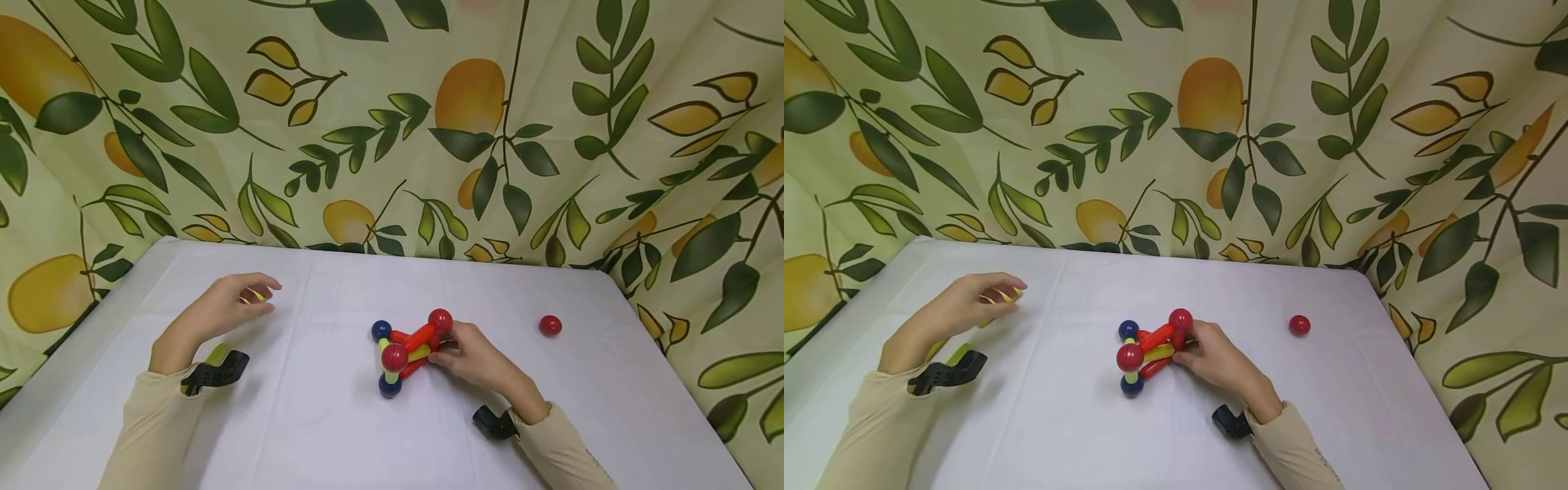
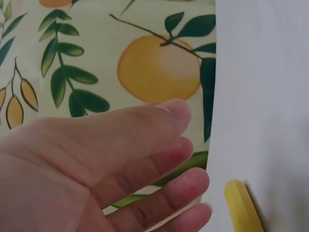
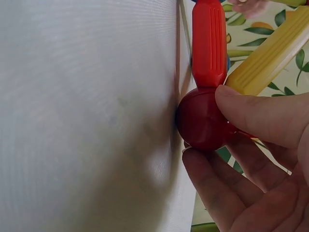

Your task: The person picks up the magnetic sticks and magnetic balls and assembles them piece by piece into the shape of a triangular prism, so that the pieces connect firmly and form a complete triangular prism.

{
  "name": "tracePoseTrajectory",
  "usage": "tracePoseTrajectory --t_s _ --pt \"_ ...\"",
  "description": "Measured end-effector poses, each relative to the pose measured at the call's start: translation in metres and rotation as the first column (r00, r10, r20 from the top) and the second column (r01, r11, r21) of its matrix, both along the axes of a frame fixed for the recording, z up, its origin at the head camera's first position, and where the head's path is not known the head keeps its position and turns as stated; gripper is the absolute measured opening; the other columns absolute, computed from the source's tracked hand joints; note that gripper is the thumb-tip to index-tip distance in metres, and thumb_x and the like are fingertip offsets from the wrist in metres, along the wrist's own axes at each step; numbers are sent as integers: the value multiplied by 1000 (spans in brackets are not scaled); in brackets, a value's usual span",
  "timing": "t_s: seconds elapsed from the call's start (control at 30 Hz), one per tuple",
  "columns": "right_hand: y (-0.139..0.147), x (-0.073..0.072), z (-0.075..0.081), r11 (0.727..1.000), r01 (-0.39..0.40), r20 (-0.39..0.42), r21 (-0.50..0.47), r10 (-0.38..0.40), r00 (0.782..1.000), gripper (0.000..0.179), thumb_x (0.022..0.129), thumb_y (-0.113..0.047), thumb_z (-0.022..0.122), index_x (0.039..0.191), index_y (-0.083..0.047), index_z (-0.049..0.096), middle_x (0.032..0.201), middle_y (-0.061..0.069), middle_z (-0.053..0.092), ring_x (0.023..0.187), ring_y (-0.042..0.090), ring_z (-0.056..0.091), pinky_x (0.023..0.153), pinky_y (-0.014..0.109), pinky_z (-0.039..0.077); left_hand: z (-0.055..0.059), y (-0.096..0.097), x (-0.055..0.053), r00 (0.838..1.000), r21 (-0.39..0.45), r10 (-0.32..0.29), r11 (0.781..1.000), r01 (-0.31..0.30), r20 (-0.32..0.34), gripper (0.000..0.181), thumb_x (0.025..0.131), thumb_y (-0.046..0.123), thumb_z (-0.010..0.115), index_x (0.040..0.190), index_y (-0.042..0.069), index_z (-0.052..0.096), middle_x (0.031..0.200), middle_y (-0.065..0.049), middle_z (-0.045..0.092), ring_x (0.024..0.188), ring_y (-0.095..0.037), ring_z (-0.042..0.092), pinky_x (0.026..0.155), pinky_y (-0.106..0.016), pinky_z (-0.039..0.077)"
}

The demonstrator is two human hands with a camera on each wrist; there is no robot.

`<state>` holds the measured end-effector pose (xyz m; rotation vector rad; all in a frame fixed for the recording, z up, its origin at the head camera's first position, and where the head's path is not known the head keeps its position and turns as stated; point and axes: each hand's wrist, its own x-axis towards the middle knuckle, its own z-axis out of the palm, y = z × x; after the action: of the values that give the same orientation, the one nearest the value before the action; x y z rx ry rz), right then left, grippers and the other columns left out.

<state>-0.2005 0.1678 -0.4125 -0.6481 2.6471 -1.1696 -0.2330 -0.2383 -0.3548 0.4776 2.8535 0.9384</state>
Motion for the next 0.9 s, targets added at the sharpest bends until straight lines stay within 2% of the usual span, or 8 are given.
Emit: tracePoseTrajectory --t_s 0.33,0.43,0.53,0.7,0.9 --pt "1 1 -1 1000 -20 -18 -16 20 1000 41 84 2 74 123 -5 62 112 9 70 102 22 69 90 35 57 -3 -19 -3 997 -23 42 999 -41 57 34 90 15 70 123 5 65 111 -17 67 101 -31 62 78 -34 50" --pt "2 0 -1 999 -30 -22 -19 30 999 43 85 4 73 125 -4 62 115 9 70 103 23 69 91 36 56 -4 -26 -3 995 -36 67 997 -64 76 36 92 17 68 126 6 63 114 -19 66 105 -35 61 80 -36 50" --pt "2 0 -1 999 -35 -20 -20 35 999 43 85 4 72 126 -4 61 115 9 70 104 23 68 92 37 56 -7 -36 -2 989 -41 99 995 -95 108 37 93 17 67 127 3 61 115 -21 64 105 -37 61 75 -36 52" --pt "3 0 -1 999 -36 -25 -14 35 999 43 85 4 72 125 -4 62 114 9 70 104 23 68 92 38 56 -11 -46 -3 979 -33 126 992 -123 157 36 92 14 67 125 1 61 110 -19 64 94 -28 63 68 -32 53" --pt "3 -1 -1 999 -36 -26 -13 35 999 43 85 4 72 126 -5 62 115 8 70 104 23 69 93 38 55 -12 -51 0 977 -41 95 995 -89 191 36 90 13 70 123 0 62 101 -11 66 85 -19 62 66 -30 51"
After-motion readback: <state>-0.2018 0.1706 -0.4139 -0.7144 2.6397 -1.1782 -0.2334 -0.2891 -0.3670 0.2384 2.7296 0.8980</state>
